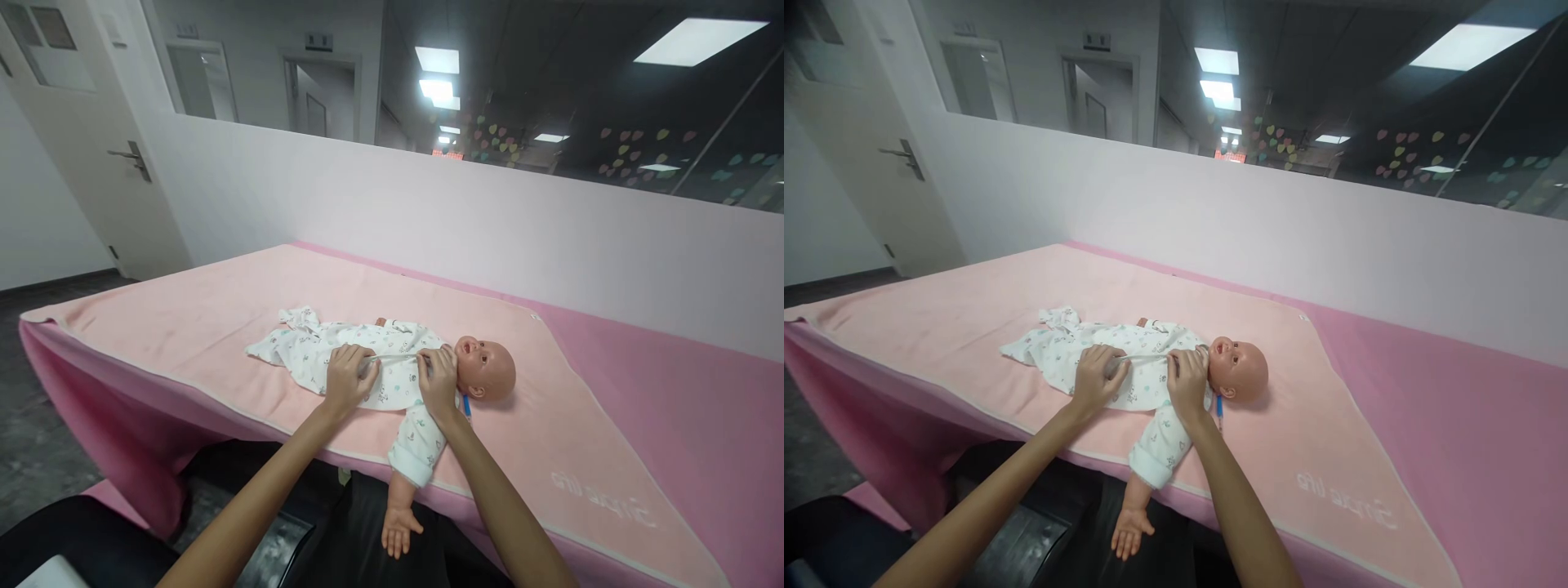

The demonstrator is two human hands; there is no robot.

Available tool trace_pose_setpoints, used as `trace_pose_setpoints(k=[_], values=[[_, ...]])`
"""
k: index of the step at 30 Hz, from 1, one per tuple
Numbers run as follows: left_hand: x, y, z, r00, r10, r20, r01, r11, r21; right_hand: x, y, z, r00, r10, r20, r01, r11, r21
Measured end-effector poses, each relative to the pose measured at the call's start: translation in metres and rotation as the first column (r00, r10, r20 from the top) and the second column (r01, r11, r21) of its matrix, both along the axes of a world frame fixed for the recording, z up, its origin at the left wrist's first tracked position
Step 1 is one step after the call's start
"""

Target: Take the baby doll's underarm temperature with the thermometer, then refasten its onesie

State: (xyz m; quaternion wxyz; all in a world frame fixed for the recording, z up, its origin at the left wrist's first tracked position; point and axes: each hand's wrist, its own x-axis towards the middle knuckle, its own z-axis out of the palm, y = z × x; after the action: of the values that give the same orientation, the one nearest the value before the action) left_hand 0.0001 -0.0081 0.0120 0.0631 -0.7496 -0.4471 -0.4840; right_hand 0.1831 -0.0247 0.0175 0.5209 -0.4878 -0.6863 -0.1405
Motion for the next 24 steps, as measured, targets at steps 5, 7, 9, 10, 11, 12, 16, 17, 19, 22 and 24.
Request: trace_pose_setpoints(k=[5, 7, 9, 10, 11, 12, 16, 17, 19, 22, 24], values=[[0.0006, 0.0012, -0.0007, 1.0, -0.01, -0.013, 0.01, 0.999, 0.034, 0.0, -0.0004, -0.0004, 1.0, 0.001, -0.001, -0.001, 1.0, 0.002], [0.001, 0.0011, -0.0011, 1.0, -0.02, -0.005, 0.02, 0.999, 0.043, 0.0, -0.0007, -0.0006, 1.0, 0.002, 0.002, -0.002, 1.0, 0.002], [0.0013, 0.0009, -0.0018, 0.999, -0.038, 0.006, 0.037, 0.998, 0.056, 0.0, -0.0008, -0.0005, 1.0, 0.005, 0.007, -0.005, 1.0, 0.001], [0.0014, 0.001, -0.0023, 0.999, -0.047, 0.012, 0.047, 0.997, 0.064, -0.0001, -0.0008, -0.0004, 1.0, 0.006, 0.009, -0.006, 1.0, 0.002], [0.0015, 0.001, -0.0028, 0.998, -0.055, 0.016, 0.054, 0.996, 0.072, -0.0002, -0.0007, -0.0002, 1.0, 0.007, 0.012, -0.007, 1.0, 0.001], [0.0015, 0.0011, -0.0033, 0.998, -0.06, 0.02, 0.059, 0.995, 0.078, -0.0003, -0.0006, 0.0, 1.0, 0.007, 0.016, -0.007, 1.0, 0.0], [0.001, 0.0016, -0.0043, 0.998, -0.047, 0.045, 0.043, 0.996, 0.08, -0.0009, -0.0006, 0.0006, 1.0, 0.004, 0.03, -0.004, 1.0, -0.004], [0.0008, 0.0018, -0.0043, 0.998, -0.034, 0.056, 0.03, 0.997, 0.077, -0.001, -0.0007, 0.0007, 0.999, 0.004, 0.032, -0.003, 1.0, -0.005], [0.0004, 0.0024, -0.0041, 0.997, -0.002, 0.08, -0.003, 0.997, 0.072, -0.0009, -0.001, 0.0009, 0.999, 0.003, 0.037, -0.003, 1.0, -0.004], [-0.0002, 0.0035, -0.0042, 0.995, 0.042, 0.091, -0.048, 0.996, 0.069, -0.0005, -0.001, 0.0008, 0.999, -0.003, 0.04, 0.003, 1.0, 0.004], [-0.0007, 0.0042, -0.0046, 0.996, 0.054, 0.075, -0.059, 0.997, 0.055, -0.0003, -0.0007, 0.0005, 0.999, -0.011, 0.036, 0.01, 1.0, 0.008]])
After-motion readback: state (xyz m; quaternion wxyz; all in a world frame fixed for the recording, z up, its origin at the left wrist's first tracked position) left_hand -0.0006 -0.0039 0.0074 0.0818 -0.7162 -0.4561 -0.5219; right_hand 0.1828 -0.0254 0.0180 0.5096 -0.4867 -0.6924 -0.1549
